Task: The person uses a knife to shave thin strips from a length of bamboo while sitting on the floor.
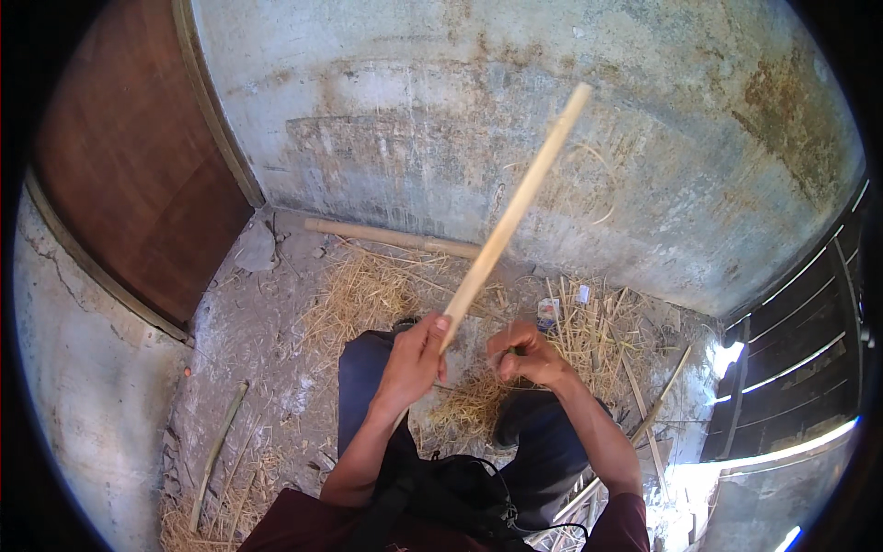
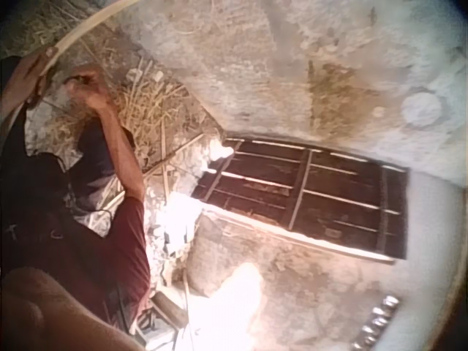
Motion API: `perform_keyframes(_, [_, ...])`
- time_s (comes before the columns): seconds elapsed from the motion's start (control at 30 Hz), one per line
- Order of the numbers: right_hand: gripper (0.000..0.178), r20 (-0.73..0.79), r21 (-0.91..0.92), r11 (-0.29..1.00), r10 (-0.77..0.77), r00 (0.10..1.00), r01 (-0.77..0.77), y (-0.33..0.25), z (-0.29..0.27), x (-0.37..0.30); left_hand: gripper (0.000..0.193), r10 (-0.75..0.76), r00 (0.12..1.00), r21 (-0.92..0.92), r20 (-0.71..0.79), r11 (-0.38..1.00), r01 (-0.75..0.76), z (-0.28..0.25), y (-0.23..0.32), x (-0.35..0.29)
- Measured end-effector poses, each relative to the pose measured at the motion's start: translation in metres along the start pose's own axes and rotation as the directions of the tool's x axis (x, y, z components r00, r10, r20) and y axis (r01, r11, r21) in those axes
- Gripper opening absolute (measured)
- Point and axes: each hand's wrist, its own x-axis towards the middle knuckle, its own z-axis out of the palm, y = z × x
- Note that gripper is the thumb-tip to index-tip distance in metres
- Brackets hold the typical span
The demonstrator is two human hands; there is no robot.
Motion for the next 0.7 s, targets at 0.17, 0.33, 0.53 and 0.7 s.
perform_keyframes(0.17, [0.047, -0.384, 0.024, 1.000, 0.021, 0.923, -0.013, 0.003, -0.029, 0.000, 0.049, -0.080, 0.995, -0.063, -0.057, 0.995, 0.077, -0.017, -0.005, 0.003])
perform_keyframes(0.33, [0.037, -0.615, -0.641, 0.685, -0.190, 0.765, -0.346, -0.021, -0.017, 0.009, 0.054, -0.074, 0.997, -0.092, -0.020, 0.993, 0.071, -0.022, -0.005, -0.002])
perform_keyframes(0.53, [0.025, -0.796, -0.347, 0.933, -0.238, 0.556, -0.097, -0.023, -0.022, 0.003, 0.052, 0.007, 1.000, -0.112, -0.003, 0.994, -0.007, -0.021, -0.007, -0.006])
perform_keyframes(0.7, [0.010, -0.539, -0.273, 0.962, -0.153, 0.828, 0.000, -0.001, -0.017, -0.006, 0.038, 0.004, 0.997, -0.164, 0.080, 0.986, 0.009, -0.016, 0.007, -0.012])
